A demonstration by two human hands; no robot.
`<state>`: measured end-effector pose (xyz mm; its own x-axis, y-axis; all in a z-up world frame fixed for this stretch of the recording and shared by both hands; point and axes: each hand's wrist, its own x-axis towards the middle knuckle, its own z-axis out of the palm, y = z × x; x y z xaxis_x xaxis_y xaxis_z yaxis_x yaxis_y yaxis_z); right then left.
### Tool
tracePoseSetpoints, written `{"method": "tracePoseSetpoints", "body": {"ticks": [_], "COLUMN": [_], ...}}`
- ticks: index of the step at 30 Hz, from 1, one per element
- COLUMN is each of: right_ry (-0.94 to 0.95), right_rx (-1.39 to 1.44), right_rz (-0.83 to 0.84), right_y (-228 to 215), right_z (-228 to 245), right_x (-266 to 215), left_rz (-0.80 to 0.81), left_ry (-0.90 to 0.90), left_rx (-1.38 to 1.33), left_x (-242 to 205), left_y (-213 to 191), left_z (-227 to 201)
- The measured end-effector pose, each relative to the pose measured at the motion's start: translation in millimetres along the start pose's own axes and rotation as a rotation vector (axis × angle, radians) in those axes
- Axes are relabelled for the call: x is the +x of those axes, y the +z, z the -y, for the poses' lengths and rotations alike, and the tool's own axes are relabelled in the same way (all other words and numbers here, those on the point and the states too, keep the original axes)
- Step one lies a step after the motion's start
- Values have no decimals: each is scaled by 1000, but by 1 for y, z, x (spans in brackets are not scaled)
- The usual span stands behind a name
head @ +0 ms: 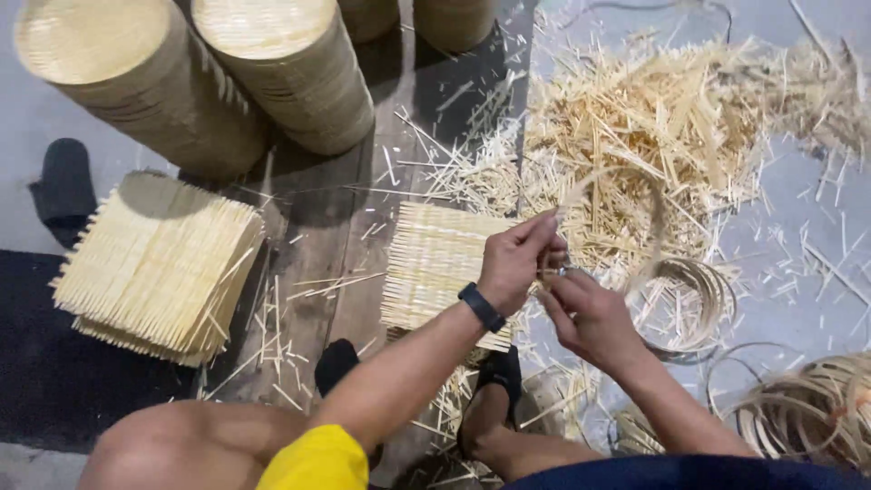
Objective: The recorder is assembling and trimming the edges of circular woven bamboo basket lids using a wooden jig and scissors.
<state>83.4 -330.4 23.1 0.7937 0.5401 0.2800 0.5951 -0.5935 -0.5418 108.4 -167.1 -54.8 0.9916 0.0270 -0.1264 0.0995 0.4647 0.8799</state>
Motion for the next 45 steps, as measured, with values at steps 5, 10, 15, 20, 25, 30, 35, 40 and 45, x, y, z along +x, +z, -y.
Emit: {"method": "tracePoseSetpoints", "body": {"ticks": [5, 10, 15, 20, 25, 30, 35, 40, 45], "right_ry": [-345, -308, -579, -581, -446, -178, 724, 612, 675], "right_rx": [-344, -268, -412, -370, -355, -108, 1268, 1644, 1390], "right_rz": [-166, 14, 176, 28, -4, -144, -271, -208, -156], "right_y": [-40, -20, 3, 17, 35, 18, 25, 53, 64], "right_z": [46, 17, 63, 82, 68, 17, -8, -49, -33], "right_x": [47, 52, 55, 61, 60, 64, 32, 19, 27], "left_rz": [118, 206, 151, 150, 2, 109, -81, 3, -77], "left_ry": [-148, -373, -471, -544, -588, -367, -208, -323, -262], "left_rx": [-141, -139, 87, 98, 47, -146, -746, -498, -242], "left_x": [-38, -72, -64, -55, -56, -33, -20, -21, -14], "left_y": [-27, -44, -46, -50, -52, -88, -130, -144, -152], "left_z": [-62, -124, -137, -102, -87, -71, -63, -90, -73]}}
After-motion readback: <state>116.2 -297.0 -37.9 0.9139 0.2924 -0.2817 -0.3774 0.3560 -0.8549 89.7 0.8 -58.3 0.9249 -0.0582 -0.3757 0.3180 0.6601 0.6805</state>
